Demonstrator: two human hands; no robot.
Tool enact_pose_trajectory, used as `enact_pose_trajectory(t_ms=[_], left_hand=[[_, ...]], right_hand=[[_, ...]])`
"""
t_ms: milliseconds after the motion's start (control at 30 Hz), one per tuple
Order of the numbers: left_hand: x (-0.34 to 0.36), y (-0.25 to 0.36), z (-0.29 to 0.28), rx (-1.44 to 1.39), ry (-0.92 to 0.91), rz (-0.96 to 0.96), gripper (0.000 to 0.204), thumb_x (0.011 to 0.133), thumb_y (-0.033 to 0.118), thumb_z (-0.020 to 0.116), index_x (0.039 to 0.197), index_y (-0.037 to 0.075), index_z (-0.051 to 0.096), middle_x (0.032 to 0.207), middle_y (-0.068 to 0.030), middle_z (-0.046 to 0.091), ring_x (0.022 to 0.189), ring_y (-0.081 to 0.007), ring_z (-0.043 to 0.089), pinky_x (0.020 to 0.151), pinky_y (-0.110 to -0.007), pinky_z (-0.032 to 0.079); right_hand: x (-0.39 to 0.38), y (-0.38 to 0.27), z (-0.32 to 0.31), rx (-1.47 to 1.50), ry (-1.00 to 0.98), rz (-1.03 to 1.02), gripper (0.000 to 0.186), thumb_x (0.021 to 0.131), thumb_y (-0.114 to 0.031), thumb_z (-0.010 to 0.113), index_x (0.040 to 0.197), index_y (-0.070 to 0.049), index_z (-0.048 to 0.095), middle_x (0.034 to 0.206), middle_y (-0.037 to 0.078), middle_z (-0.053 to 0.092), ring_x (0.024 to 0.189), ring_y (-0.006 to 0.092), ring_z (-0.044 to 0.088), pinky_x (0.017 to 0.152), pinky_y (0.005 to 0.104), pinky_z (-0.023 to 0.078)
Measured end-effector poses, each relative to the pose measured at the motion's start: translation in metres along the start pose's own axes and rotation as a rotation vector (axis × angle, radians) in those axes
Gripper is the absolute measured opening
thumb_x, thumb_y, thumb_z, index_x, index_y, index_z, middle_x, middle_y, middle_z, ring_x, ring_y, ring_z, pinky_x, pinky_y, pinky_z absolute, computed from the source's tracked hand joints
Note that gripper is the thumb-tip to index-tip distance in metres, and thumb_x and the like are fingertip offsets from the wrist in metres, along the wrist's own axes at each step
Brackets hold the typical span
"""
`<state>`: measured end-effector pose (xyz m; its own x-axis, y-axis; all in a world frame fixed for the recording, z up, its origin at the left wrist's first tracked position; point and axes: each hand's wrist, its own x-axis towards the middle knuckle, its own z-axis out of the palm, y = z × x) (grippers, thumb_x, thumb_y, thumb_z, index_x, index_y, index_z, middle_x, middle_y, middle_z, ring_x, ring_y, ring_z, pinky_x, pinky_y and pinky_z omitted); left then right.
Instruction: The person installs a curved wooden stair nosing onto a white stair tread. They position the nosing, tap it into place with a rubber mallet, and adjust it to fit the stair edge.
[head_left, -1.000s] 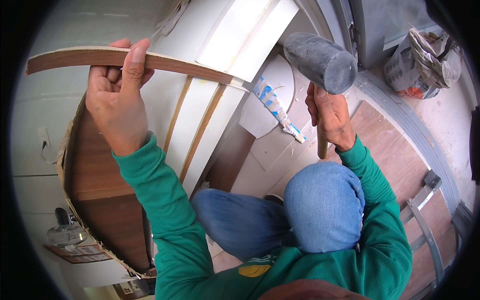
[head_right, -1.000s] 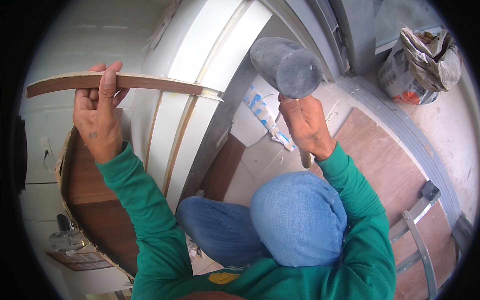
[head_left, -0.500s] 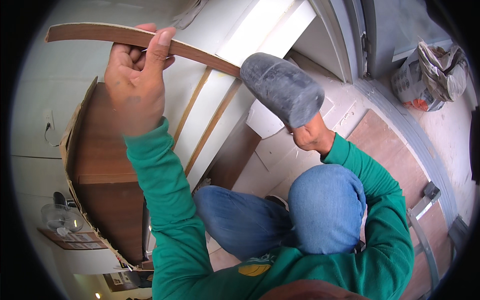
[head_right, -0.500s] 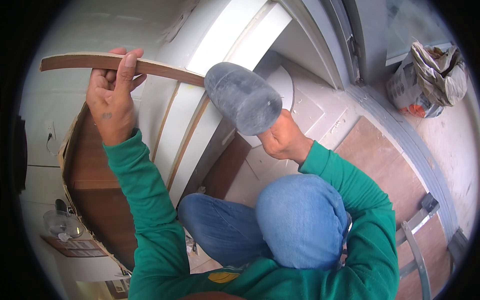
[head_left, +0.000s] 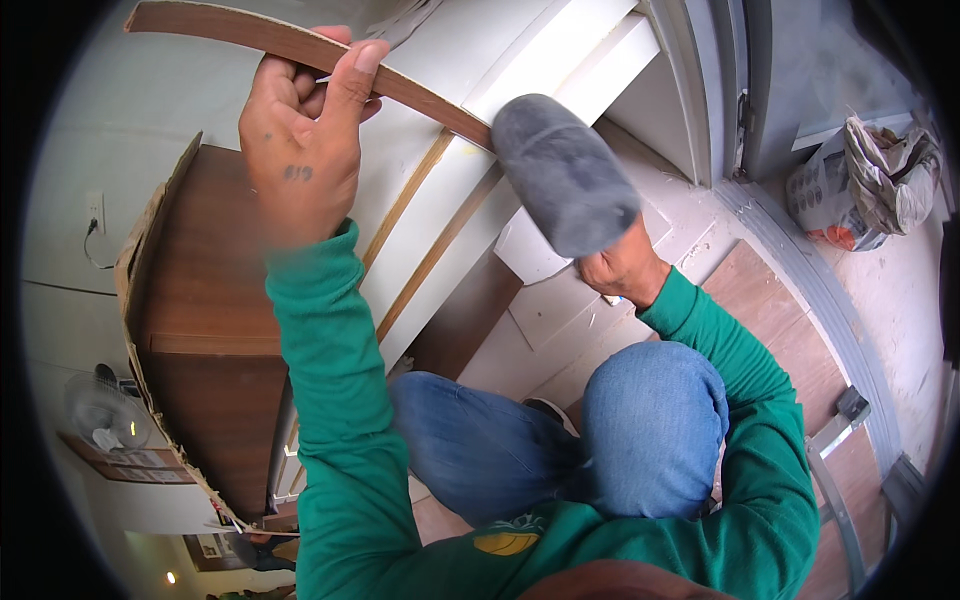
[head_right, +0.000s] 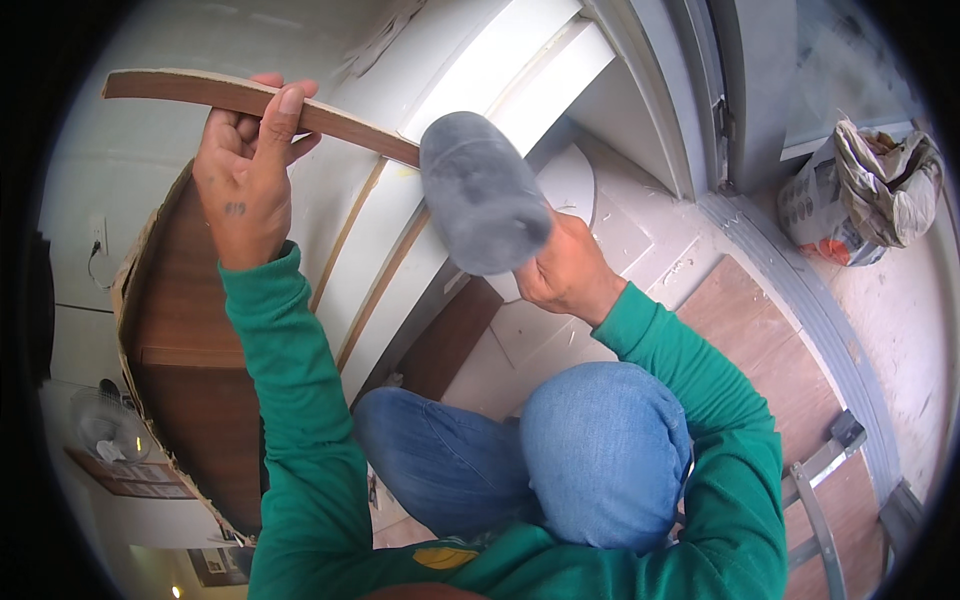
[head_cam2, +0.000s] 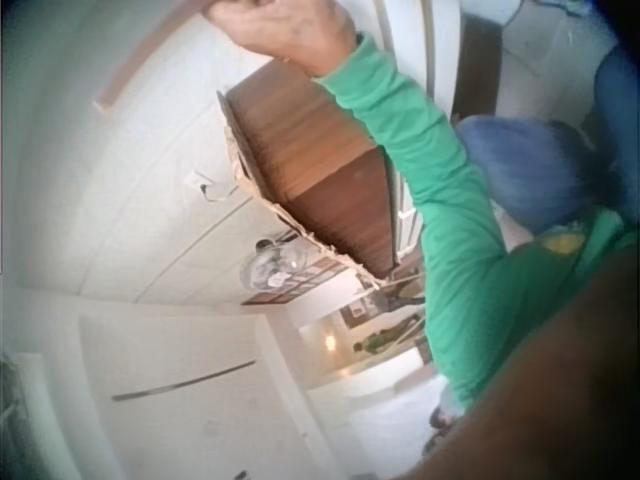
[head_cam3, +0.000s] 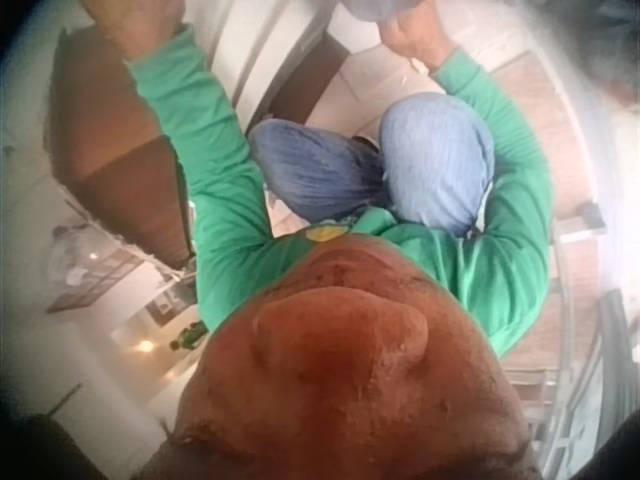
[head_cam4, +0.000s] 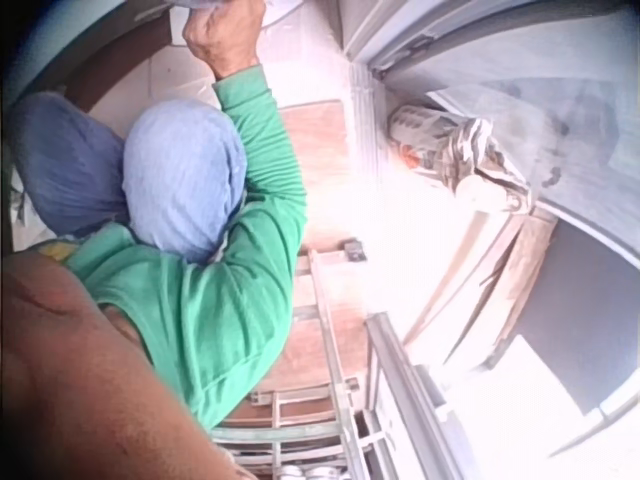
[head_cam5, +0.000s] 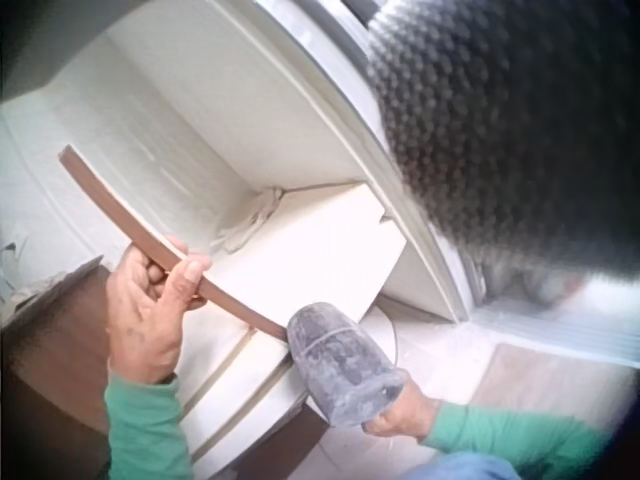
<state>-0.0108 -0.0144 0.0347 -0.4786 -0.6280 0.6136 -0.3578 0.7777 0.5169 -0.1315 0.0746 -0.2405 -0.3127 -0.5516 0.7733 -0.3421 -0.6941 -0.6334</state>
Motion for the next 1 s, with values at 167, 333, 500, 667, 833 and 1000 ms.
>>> enact_pose_trajectory(t_ms=[167, 333, 500, 667, 833, 1000], left_hand=[[0.001, 0.000, 0.001, 0.019, 0.001, -0.007, 0.042, 0.101, 0.024, 0.082, 0.124, -0.006, 0.066, 0.100, -0.0110, 0.076, 0.091, -0.0161, 0.075, 0.085, -0.032, 0.065], [0.003, -0.004, -0.001, 0.051, -0.028, -0.030, 0.045, 0.105, 0.026, 0.078, 0.130, -0.007, 0.062, 0.110, -0.0150, 0.078, 0.098, -0.0177, 0.075, 0.085, -0.034, 0.066], [0.002, -0.003, -0.002, 0.079, -0.028, -0.047, 0.047, 0.105, 0.028, 0.077, 0.132, -0.008, 0.060, 0.114, -0.0156, 0.079, 0.101, -0.0176, 0.075, 0.084, -0.033, 0.066], [0.003, -0.004, -0.004, 0.084, -0.024, -0.036, 0.049, 0.104, 0.029, 0.079, 0.130, -0.009, 0.062, 0.113, -0.0153, 0.079, 0.099, -0.0171, 0.075, 0.083, -0.032, 0.066], [0.005, -0.003, -0.008, 0.182, -0.043, -0.041, 0.055, 0.104, 0.030, 0.079, 0.136, -0.010, 0.060, 0.115, -0.0155, 0.079, 0.099, -0.0175, 0.075, 0.085, -0.033, 0.066], [0.005, -0.006, -0.002, -0.108, -0.088, -0.122, 0.062, 0.104, 0.028, 0.078, 0.146, -0.009, 0.050, 0.125, -0.0177, 0.077, 0.112, -0.0228, 0.075, 0.089, -0.035, 0.066]], right_hand=[[0.005, 0.006, 0.001, -0.092, 0.010, -0.130, 0.047, 0.091, 0.001, 0.054, 0.137, 0.001, 0.060, 0.097, 0.023, 0.074, 0.080, 0.0422, 0.075, 0.077, 0.0448, 0.063], [0.004, 0.010, 0.005, -0.070, 0.007, -0.057, 0.051, 0.089, -0.001, 0.057, 0.140, 0.004, 0.055, 0.089, 0.023, 0.072, 0.074, 0.0423, 0.073, 0.072, 0.0450, 0.062], [0.004, 0.010, 0.002, -0.079, -0.033, -0.057, 0.057, 0.086, -0.002, 0.058, 0.142, 0.005, 0.054, 0.087, 0.023, 0.071, 0.073, 0.0434, 0.072, 0.072, 0.0456, 0.062], [0.002, 0.013, 0.002, -0.115, -0.077, -0.032, 0.066, 0.081, -0.002, 0.061, 0.145, 0.005, 0.054, 0.095, 0.025, 0.072, 0.077, 0.0445, 0.073, 0.075, 0.0460, 0.062], [0.006, 0.012, -0.001, -0.152, 0.005, -0.162, 0.055, 0.077, -0.003, 0.064, 0.131, 0.003, 0.066, 0.106, 0.024, 0.073, 0.085, 0.0422, 0.074, 0.077, 0.0456, 0.062], [-0.011, 0.029, 0.003, -0.167, 0.034, -0.198, 0.043, 0.074, -0.004, 0.068, 0.116, -0.001, 0.075, 0.108, 0.021, 0.075, 0.086, 0.0397, 0.075, 0.077, 0.0439, 0.063]])
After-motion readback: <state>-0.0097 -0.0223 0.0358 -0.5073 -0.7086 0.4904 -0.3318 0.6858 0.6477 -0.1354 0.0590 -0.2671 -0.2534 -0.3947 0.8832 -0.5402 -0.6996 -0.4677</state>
